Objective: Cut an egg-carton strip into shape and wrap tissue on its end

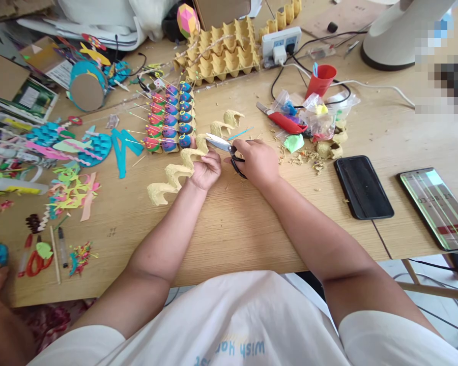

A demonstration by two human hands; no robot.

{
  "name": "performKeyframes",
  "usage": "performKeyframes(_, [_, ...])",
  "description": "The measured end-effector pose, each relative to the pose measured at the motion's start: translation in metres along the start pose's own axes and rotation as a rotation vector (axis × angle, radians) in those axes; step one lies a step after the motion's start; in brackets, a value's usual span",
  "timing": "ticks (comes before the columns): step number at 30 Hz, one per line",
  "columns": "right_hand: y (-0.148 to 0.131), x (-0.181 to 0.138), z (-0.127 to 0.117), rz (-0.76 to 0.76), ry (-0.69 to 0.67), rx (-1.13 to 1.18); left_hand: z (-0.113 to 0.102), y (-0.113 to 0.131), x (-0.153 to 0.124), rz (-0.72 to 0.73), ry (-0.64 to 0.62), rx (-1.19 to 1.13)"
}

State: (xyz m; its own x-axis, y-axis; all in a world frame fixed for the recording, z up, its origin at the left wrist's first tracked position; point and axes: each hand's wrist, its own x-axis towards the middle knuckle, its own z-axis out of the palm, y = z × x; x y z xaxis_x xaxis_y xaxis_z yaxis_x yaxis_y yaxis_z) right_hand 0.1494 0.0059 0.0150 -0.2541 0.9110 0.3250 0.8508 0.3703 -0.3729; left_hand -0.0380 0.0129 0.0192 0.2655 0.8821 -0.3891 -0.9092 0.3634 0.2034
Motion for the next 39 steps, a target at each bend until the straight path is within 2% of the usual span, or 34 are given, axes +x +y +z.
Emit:
performKeyframes(15, [0.0, -0.001, 0.002, -0.002, 0.014, 0.021, -0.002, 0.001, 0.001, 0.092, 0.073, 0.122])
performKeyframes(24, [0.003, -0.002, 0.007, 0.03, 0.035, 0.04, 0.0, -0.001, 0.003, 0.03, 0.015, 0.058])
performKeyframes(28, [0.005, -0.002, 0.006, 0.112, 0.071, 0.163, -0.002, 0.001, 0.006, 0.033, -0.034, 0.117])
performKeyframes(33, [0.004, -0.001, 0.006, 0.11, 0.068, 0.31, 0.002, -0.002, 0.001, 0.1, 0.011, 0.343])
performKeyframes(36, [0.007, 0.001, 0.011, 0.079, 0.073, 0.47, 0.005, -0.007, -0.006, 0.137, 0.036, 0.394])
performKeyframes(39, [0.013, 0.004, 0.018, 0.111, 0.094, 0.657, 0.004, -0.012, -0.006, 0.17, 0.07, 0.423])
